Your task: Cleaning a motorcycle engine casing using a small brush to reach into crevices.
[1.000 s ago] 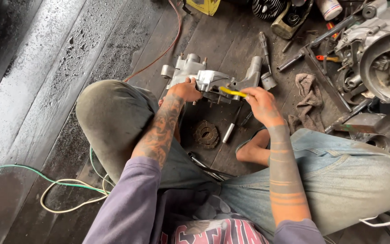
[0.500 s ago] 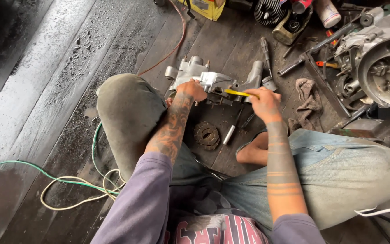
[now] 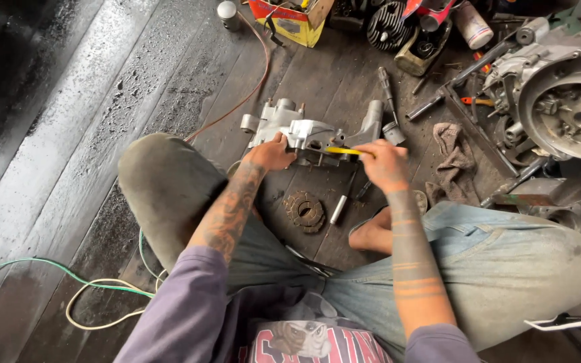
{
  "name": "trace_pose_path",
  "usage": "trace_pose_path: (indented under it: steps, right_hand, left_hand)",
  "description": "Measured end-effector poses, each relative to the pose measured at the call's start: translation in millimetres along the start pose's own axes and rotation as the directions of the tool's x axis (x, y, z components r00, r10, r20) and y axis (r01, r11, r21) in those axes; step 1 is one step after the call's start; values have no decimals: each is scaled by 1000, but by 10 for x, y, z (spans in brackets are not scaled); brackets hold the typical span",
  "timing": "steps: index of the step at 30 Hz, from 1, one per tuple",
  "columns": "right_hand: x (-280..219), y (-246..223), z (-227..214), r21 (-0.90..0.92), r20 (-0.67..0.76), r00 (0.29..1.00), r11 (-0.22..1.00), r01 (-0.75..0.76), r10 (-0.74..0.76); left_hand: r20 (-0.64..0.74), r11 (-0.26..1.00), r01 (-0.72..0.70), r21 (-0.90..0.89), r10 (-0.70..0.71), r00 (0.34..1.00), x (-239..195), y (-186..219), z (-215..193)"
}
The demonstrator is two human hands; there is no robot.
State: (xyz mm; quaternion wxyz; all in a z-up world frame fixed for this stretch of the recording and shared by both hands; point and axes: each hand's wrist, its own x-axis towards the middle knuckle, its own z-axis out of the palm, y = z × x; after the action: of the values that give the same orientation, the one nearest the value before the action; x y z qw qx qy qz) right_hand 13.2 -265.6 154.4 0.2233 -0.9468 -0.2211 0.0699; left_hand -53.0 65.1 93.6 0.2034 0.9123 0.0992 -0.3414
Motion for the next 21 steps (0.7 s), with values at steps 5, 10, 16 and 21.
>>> trace_pose_path:
  steps: [5, 10, 16, 21]
  right_hand:
    - [-3, -91, 16, 19, -26, 998, 998, 55, -54]
    - [-16, 227, -50, -14, 4, 1000, 999, -29, 29]
    - [-16, 74, -115, 37, 21, 1000, 999, -2, 1]
    - [-18, -139, -130, 67, 18, 998, 996, -56, 55]
  left_hand:
    - [7, 992, -24, 128, 23, 1000, -72, -32, 44]
    - [-134, 974, -28, 225, 59, 989, 125, -95, 187]
    - [-230, 981, -5, 196, 51, 972, -219, 78, 83]
    - [-336, 982, -61, 181, 120, 934, -510, 143, -18]
